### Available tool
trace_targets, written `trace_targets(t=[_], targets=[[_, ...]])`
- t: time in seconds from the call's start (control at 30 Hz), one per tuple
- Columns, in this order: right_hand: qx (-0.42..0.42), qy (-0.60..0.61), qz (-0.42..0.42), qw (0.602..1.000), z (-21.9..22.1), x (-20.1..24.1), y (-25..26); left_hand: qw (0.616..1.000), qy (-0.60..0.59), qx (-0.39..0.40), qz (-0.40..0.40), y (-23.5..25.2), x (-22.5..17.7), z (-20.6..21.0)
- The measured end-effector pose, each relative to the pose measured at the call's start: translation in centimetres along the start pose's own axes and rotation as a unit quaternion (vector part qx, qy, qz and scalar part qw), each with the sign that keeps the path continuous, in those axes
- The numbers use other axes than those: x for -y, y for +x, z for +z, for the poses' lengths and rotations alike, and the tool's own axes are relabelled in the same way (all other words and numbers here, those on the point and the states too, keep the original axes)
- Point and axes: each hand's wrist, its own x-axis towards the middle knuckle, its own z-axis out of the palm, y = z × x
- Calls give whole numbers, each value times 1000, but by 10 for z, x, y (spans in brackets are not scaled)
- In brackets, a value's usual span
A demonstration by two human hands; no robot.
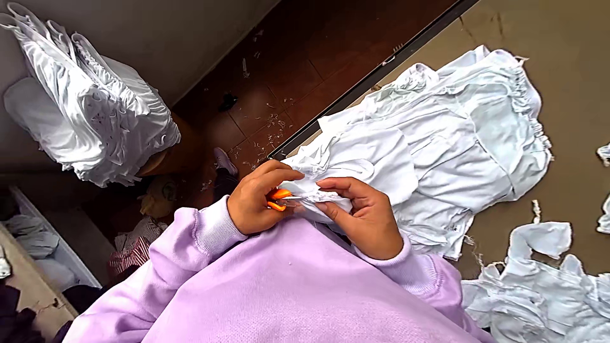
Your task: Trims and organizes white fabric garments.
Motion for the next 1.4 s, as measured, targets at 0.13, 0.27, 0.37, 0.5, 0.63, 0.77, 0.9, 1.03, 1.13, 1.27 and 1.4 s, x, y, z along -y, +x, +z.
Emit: trace_targets(t=[0.13, 0.27, 0.37, 0.5, 0.63, 0.77, 0.9, 1.03, 1.13, 1.27, 1.4], targets=[[17, -8, -9, 1000, 20, 4, 1, 1000, 4, -3, 15, -1, -6, 2], [40, 136, 1, 990, 29, -1, 4, 999, 2, -42, 30, -3, -4, -1], [80, 134, -25, 987, 27, -7, 7, 994, -41, -102, 19, -6, -1, -3], [166, 63, -15, 984, 22, -1, 11, 986, -45, -160, -9, -7, 1, -11], [142, 117, 49, 982, 28, 3, 11, 984, -55, -149, -81, -13, -4, -12], [59, 164, 62, 983, 32, -2, 9, 984, 22, -58, -166, -28, -9, -22], [60, 168, 57, 982, 34, -2, 11, 990, 76, 4, -116, -39, -8, -19], [87, 152, 46, 983, 36, -2, 12, 991, 102, 25, -85, -36, -9, -13], [98, 152, 38, 983, 38, -2, 13, 991, 109, 16, -77, -34, -7, -9], [109, 154, 43, 981, 41, -2, 17, 992, 110, 2, -59, -35, -3, -7], [135, 152, 70, 976, 46, -2, 24, 994, 53, -79, -62, -41, 2, -9]])
